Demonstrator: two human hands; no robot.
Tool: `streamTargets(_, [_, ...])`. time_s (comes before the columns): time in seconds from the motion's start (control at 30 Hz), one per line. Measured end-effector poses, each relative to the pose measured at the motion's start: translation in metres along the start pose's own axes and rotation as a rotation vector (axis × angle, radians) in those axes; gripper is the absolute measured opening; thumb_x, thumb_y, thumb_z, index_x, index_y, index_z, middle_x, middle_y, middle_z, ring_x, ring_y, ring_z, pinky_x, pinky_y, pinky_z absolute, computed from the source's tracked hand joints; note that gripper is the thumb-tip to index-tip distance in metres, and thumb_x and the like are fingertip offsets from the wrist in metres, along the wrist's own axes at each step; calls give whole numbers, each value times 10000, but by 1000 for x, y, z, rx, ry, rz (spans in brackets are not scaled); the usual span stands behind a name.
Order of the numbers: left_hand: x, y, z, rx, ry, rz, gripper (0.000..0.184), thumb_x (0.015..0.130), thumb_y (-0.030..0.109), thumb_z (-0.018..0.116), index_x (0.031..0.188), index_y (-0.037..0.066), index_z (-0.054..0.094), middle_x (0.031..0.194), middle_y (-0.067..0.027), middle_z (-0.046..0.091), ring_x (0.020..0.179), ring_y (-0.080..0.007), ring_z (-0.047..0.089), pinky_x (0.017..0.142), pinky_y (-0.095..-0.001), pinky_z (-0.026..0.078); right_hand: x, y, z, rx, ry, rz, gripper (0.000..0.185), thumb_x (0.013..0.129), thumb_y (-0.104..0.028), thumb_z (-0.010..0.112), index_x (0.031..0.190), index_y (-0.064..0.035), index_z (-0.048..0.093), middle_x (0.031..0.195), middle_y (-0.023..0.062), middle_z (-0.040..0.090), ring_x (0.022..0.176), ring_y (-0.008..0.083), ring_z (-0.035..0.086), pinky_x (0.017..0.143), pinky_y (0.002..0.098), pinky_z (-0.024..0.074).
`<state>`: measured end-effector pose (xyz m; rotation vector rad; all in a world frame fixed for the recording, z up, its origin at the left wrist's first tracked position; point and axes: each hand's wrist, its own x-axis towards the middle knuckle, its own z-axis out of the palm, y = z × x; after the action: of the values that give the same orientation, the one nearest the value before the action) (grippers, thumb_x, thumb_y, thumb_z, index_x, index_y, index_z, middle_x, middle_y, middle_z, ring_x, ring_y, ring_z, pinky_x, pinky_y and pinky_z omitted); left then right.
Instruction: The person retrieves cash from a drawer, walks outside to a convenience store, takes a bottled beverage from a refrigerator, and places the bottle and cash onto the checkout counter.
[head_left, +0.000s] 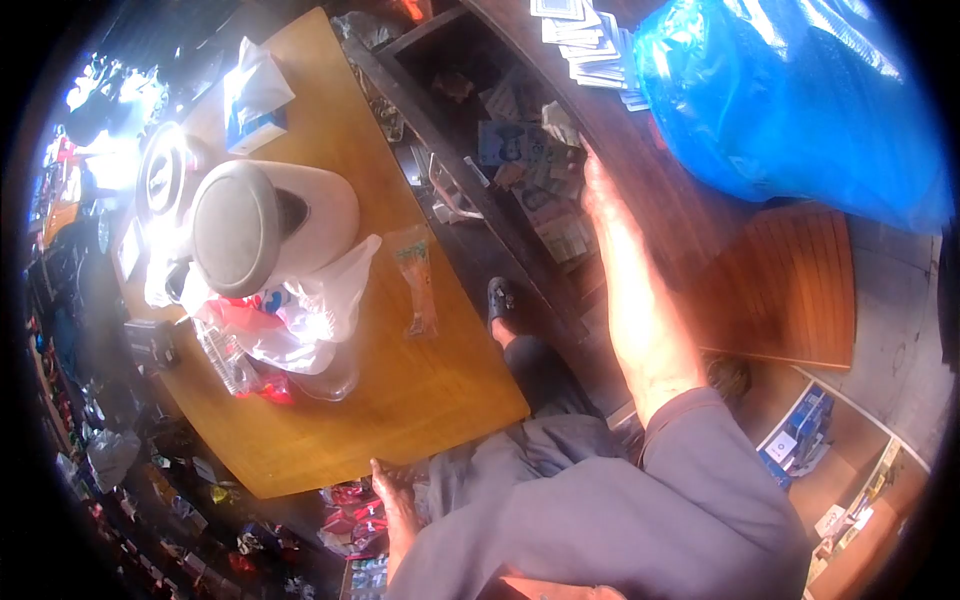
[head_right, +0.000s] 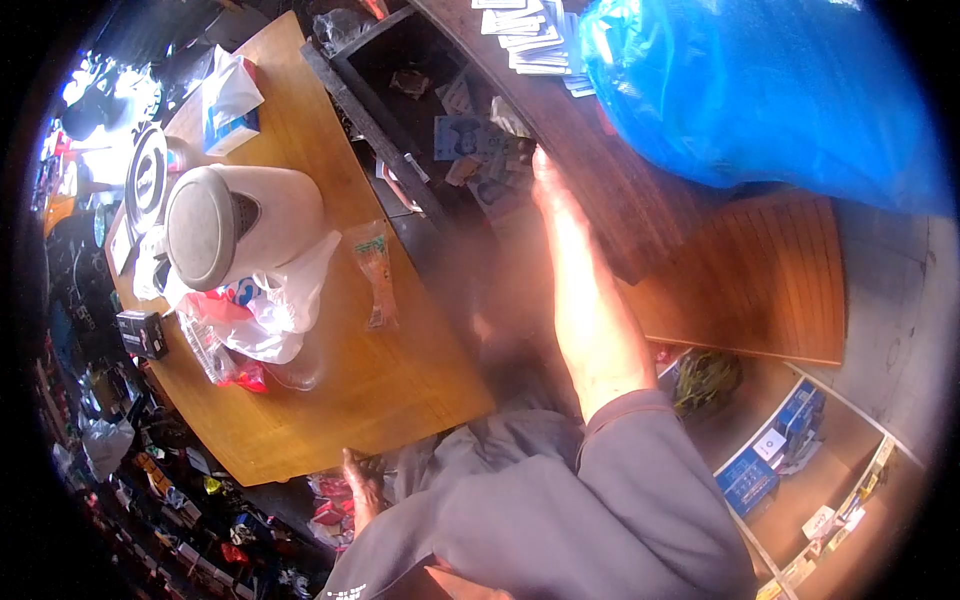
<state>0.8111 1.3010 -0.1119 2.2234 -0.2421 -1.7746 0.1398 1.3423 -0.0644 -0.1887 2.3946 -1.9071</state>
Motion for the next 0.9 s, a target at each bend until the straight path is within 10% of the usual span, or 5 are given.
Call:
streamTargets(0.17, [-3,0,4,3,10,-6,774,840,541,534,1390,82,240,1403,-225,261,1258,-466,298,1001,-606,281,-14,-1,-17,-406,-135,-384,446,872,-301,566,1178,21,535,1161,210,574,1127,301,509,906,367,425])
streamTargets(0.27, [-5,-1,5,-18,-17,14,771,839,544,534,1390,88,245,1405,-211,266,1257,-453,303,1002,-602,284,-34,-14,-12,-694,-354,-19,431,769,-254,694,1097,-17,545,1124,175,564,997,339,566,844,441,465])
streamTargets(0.4, [5,-5,-6,-26,-96,11,775,836,549,535,1393,95,244,1410,-197,268,1265,-442,297,1004,-600,284,-64,2,-24,-1188,-462,-222,439,745,-187,698,1102,-9,515,1177,231,500,1091,425,486,858,513,443])
streamTargets(0.9, [9,-4,-12,16,-40,-14,820,832,570,527,1406,85,199,1437,-243,198,1287,-470,256,1007,-619,257,-47,-22,-18,-832,-180,-307,604,680,-143,750,1206,-34,474,1250,278,443,1200,424,396,992,453,351])
